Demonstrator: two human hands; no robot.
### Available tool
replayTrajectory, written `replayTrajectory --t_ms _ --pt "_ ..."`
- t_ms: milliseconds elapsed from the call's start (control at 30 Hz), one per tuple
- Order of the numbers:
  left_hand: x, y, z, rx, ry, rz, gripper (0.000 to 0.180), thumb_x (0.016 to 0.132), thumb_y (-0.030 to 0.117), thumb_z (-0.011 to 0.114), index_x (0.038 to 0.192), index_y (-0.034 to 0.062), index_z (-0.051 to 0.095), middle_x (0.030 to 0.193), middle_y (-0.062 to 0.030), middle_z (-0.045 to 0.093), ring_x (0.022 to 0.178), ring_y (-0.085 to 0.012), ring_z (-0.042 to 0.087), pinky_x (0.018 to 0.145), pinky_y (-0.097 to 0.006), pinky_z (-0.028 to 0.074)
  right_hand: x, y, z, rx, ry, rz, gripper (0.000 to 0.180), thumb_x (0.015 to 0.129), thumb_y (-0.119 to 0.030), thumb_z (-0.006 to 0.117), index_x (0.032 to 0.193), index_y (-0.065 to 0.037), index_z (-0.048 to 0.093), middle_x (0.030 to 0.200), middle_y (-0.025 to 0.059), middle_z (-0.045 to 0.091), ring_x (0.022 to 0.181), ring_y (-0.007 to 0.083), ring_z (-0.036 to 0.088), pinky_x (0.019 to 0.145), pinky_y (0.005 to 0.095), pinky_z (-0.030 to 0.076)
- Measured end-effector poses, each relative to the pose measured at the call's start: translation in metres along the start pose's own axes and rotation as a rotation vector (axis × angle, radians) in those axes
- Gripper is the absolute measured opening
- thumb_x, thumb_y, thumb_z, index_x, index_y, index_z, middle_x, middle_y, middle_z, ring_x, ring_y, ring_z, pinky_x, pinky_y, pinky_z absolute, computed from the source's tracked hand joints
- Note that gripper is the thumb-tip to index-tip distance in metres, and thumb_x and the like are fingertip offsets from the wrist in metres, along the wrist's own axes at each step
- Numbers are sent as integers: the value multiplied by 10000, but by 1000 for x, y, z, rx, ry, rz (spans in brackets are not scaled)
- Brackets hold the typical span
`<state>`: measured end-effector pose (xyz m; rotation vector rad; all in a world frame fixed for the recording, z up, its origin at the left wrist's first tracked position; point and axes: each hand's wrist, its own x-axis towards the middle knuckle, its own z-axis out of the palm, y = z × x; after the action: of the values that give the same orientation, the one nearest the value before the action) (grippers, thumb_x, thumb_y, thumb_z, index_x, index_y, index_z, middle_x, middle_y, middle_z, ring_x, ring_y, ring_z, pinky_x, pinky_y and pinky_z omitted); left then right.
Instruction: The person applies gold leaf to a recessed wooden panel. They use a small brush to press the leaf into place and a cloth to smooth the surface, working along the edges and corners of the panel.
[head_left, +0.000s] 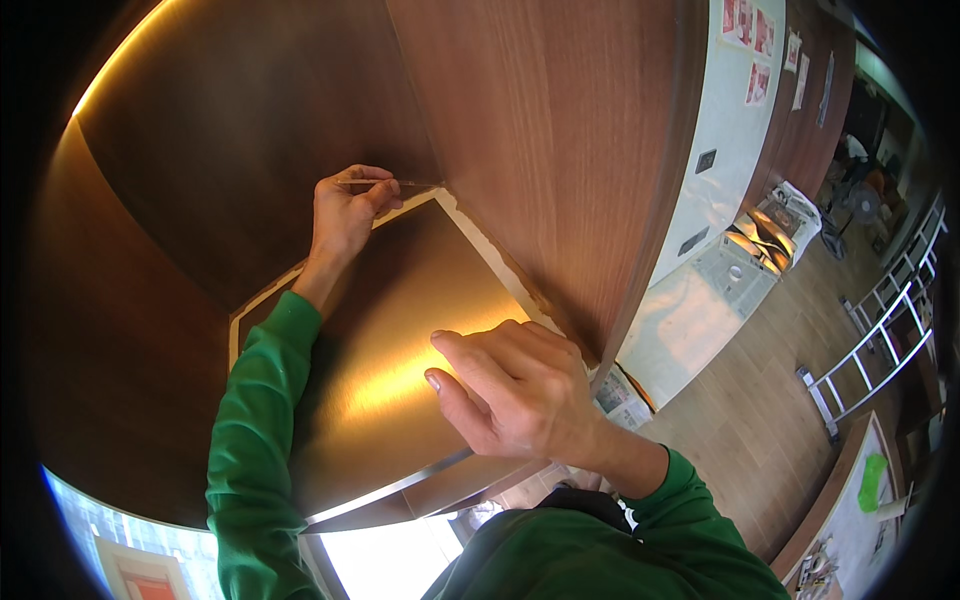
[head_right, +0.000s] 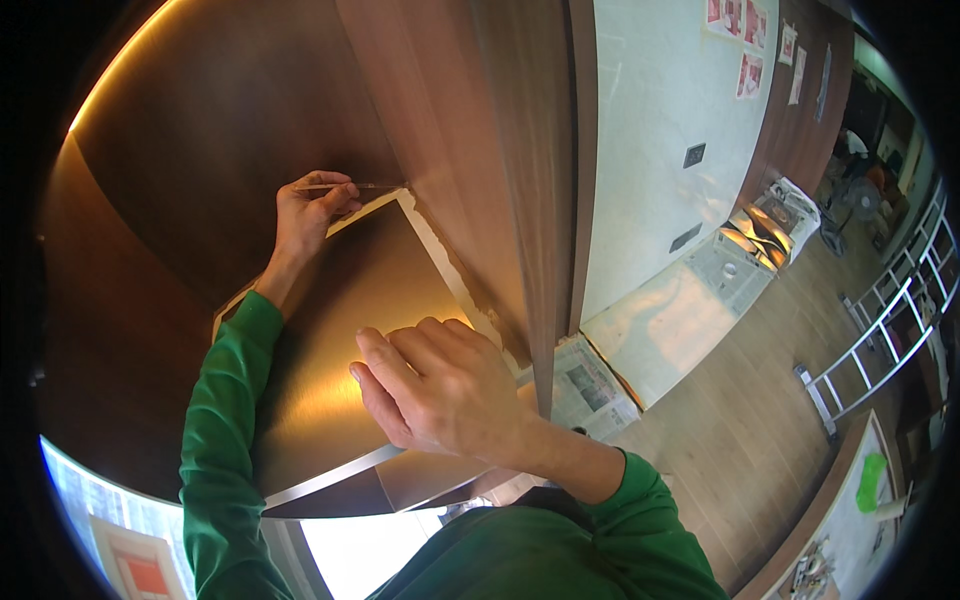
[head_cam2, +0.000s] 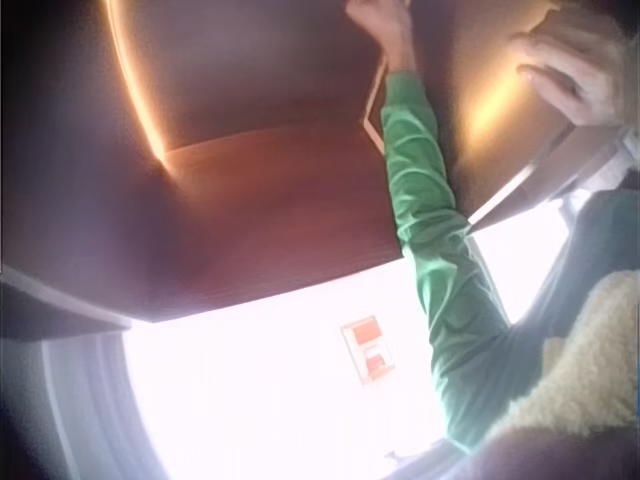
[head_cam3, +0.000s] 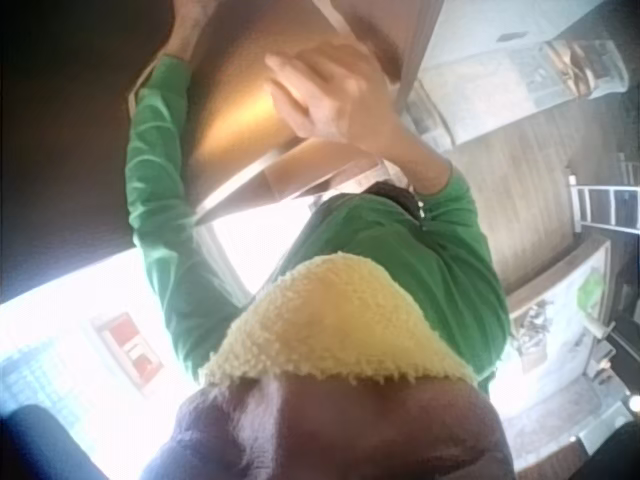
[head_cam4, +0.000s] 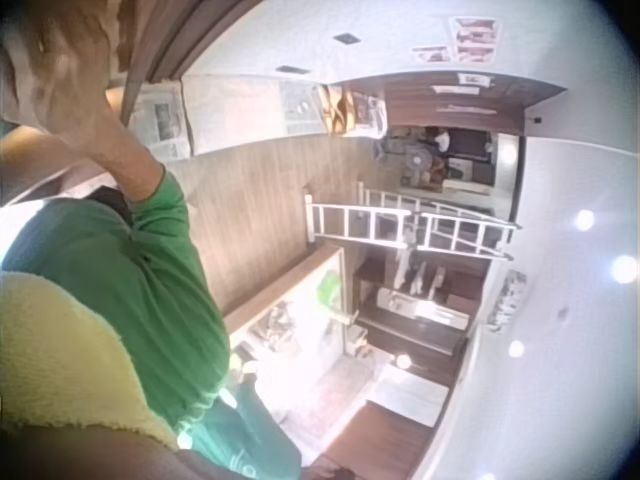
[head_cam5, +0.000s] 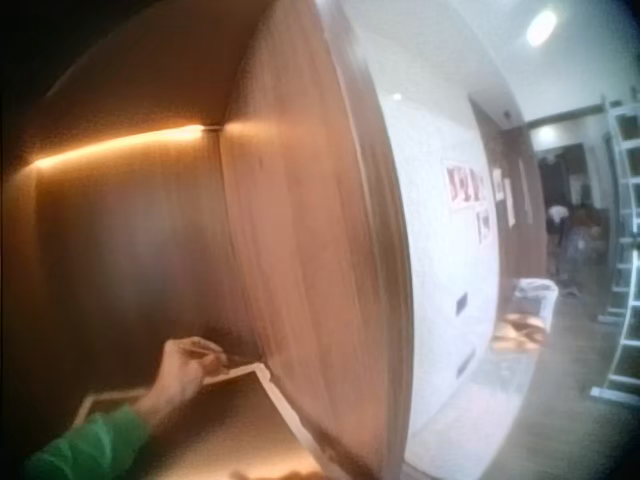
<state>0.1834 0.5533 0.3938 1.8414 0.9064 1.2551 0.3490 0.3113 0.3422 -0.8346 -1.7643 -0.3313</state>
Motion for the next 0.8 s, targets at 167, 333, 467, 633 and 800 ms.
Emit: replayTrajectory --t_ms 167,333,467,633,800 --pt "2 0 -5 50 -13 -1 178 909 34 691 1041 -86 689 933 -136 741 811 -185 740 739 -284 605 -2 1 1 -4 15 -5 264 801 -72 765 1036 22 690 725 88 676 582 235 635 550 344 506" --pt "3 8 -5 36 -21 47 171 903 36 691 1032 -76 698 907 -131 742 800 -186 735 746 -292 605 -2 2 2 -15 6 -5 263 803 -75 766 1036 20 689 729 86 678 582 229 635 551 338 503" --pt "7 2 -4 87 -30 72 177 902 41 689 1038 -73 699 912 -128 742 802 -178 732 741 -280 592 -2 2 2 -15 12 0 262 804 -77 766 1036 21 692 731 89 682 586 229 640 554 336 506" --pt "4 -1 -2 108 -47 47 191 895 54 692 1043 -67 699 929 -126 749 815 -163 735 745 -269 578 -2 0 1 -5 11 3 261 804 -75 766 1036 24 696 736 94 687 587 230 644 560 334 512" --pt "1 -1 1 113 -48 31 193 891 62 695 1040 -60 701 933 -121 754 827 -157 737 752 -271 575 -1 -1 0 -12 17 3 260 806 -77 764 1034 25 694 736 92 686 582 228 641 562 332 513"
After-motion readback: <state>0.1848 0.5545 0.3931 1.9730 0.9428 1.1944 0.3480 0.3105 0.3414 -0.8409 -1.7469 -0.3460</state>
